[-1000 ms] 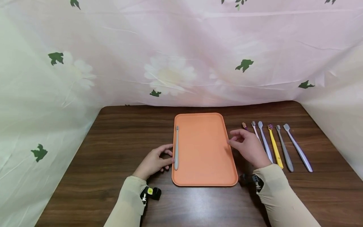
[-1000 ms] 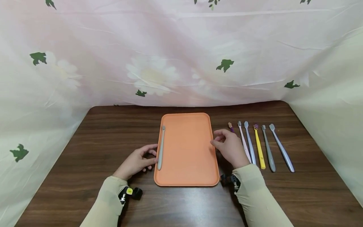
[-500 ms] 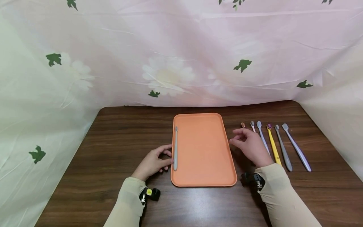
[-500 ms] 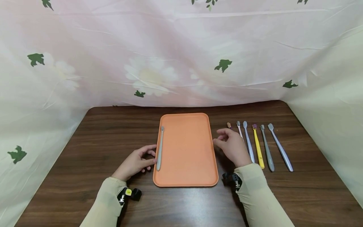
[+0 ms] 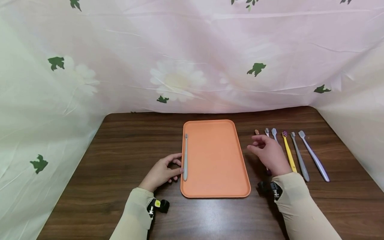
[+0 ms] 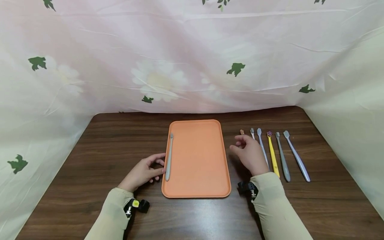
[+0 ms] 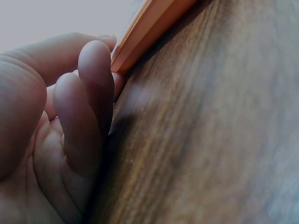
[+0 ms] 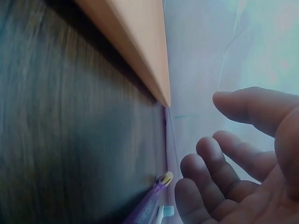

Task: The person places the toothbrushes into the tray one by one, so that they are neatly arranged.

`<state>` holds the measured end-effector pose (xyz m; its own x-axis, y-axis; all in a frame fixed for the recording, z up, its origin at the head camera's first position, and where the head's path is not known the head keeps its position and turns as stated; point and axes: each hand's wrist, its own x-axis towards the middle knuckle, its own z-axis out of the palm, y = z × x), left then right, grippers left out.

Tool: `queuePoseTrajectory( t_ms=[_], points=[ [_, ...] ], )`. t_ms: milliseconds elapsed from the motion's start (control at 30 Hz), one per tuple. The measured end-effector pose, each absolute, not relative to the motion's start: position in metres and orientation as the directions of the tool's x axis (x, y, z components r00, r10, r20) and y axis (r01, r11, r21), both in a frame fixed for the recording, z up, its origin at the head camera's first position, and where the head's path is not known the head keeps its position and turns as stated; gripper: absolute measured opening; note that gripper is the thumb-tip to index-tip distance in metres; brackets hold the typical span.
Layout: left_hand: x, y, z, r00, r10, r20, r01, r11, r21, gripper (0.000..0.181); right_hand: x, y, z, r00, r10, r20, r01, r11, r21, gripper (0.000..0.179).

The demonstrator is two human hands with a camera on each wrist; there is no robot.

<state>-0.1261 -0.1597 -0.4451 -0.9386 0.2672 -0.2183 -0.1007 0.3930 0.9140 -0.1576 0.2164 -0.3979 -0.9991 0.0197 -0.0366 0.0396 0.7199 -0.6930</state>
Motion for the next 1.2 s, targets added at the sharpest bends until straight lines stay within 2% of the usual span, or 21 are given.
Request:
queuePoseTrajectory(
  t_ms=[333, 1200],
  points=[
    [-0.113, -0.151, -0.407, -0.935, 0.273, -0.225, -0.098, 0.411, 0.906, 0.054, -0.158, 0.223, -0.400, -1.000, 0.025, -0.007, 0.023, 0.739, -0.673, 0.046],
    [-0.114, -0.150, -0.408, -0.938, 0.269, -0.217, -0.092, 0.412, 0.907, 0.054, -0.161, 0.241, -0.401, -0.997, 0.077, -0.030, 0.078, 0.752, -0.655, 0.045]
  ],
)
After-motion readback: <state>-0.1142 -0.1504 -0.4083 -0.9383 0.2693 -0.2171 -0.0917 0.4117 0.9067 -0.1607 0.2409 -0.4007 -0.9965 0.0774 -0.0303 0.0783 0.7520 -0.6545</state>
